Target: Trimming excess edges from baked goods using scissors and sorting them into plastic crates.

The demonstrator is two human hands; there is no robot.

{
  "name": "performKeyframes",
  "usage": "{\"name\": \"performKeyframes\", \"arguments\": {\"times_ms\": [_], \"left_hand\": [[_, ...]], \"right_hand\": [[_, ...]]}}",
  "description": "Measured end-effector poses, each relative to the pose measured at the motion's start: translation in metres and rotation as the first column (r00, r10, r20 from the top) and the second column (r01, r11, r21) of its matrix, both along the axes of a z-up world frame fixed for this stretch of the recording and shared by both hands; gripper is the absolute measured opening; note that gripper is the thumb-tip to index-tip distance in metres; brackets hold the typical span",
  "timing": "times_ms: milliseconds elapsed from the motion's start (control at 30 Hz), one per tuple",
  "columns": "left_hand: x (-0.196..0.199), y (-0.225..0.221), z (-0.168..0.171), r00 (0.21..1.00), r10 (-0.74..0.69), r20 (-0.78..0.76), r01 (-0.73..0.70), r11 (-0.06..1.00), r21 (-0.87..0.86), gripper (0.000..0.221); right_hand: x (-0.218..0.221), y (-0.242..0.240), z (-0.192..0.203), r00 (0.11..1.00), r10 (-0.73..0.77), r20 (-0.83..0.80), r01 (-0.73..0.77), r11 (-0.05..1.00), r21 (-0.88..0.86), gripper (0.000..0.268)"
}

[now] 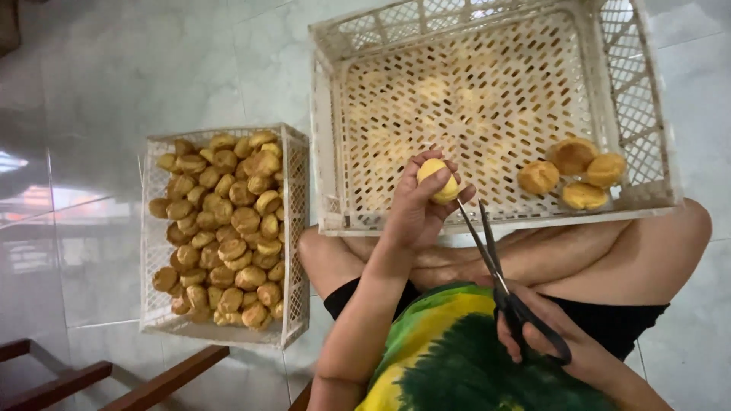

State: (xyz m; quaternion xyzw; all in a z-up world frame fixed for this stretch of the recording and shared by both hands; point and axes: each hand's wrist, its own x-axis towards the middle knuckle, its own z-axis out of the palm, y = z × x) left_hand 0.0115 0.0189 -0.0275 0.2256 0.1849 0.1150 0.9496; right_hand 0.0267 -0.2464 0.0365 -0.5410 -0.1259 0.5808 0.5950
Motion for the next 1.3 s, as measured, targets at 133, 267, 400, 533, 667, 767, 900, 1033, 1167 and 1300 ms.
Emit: {"name": "performKeyframes", "arguments": {"times_ms": [133,267,400,533,667,767,900,1033,1167,1300], "left_hand": [[-0.002,-0.002,0.008,0.999,0.028,0.018,-0.027,0.999,-0.044,0.041],[-0.003,-0.008,0.013,1.000,0.023,0.005,-0.022,0.996,-0.087,0.040],[-0.007,-0.020,0.025,0.996,-0.001,-0.087,-0.006,0.997,-0.080,0.040],[-0.019,-0.039,0.024,0.989,-0.102,-0.106,0.088,0.988,-0.128,0.041],[-0.022,-0.043,0.022,0.993,-0.085,-0.087,0.070,0.984,-0.166,0.044],[-0.019,-0.034,0.024,0.986,-0.108,-0.130,0.103,0.994,-0.044,0.045],[-0.023,-0.015,0.030,0.987,-0.130,-0.093,0.151,0.951,0.271,0.053],[-0.029,0.007,0.047,0.936,-0.331,-0.119,0.338,0.755,0.563,0.062],[-0.031,0.014,0.057,0.854,-0.493,-0.168,0.470,0.591,0.656,0.068],[-0.034,0.029,0.058,0.851,-0.505,-0.148,0.465,0.591,0.659,0.077]], "right_hand": [[-0.006,-0.002,-0.009,0.998,0.020,-0.057,-0.018,0.999,0.027,0.096],[-0.008,-0.001,-0.008,0.999,0.012,-0.043,-0.011,1.000,0.026,0.096],[-0.007,0.005,-0.003,1.000,0.005,-0.014,-0.005,1.000,-0.020,0.095],[-0.011,0.005,-0.016,0.997,-0.073,0.003,0.073,0.997,-0.014,0.089],[-0.022,-0.005,-0.043,0.979,-0.189,-0.078,0.190,0.982,0.006,0.079],[-0.017,0.003,-0.026,0.980,-0.138,-0.145,0.128,0.989,-0.072,0.072],[-0.012,-0.001,-0.015,0.960,-0.124,-0.251,0.130,0.991,0.007,0.085],[-0.011,0.003,-0.001,0.956,-0.084,-0.282,0.142,0.971,0.192,0.104],[-0.011,0.006,-0.003,0.927,-0.094,-0.363,0.178,0.962,0.205,0.106],[-0.012,0.000,-0.016,0.917,-0.099,-0.387,0.147,0.984,0.097,0.094]]}}
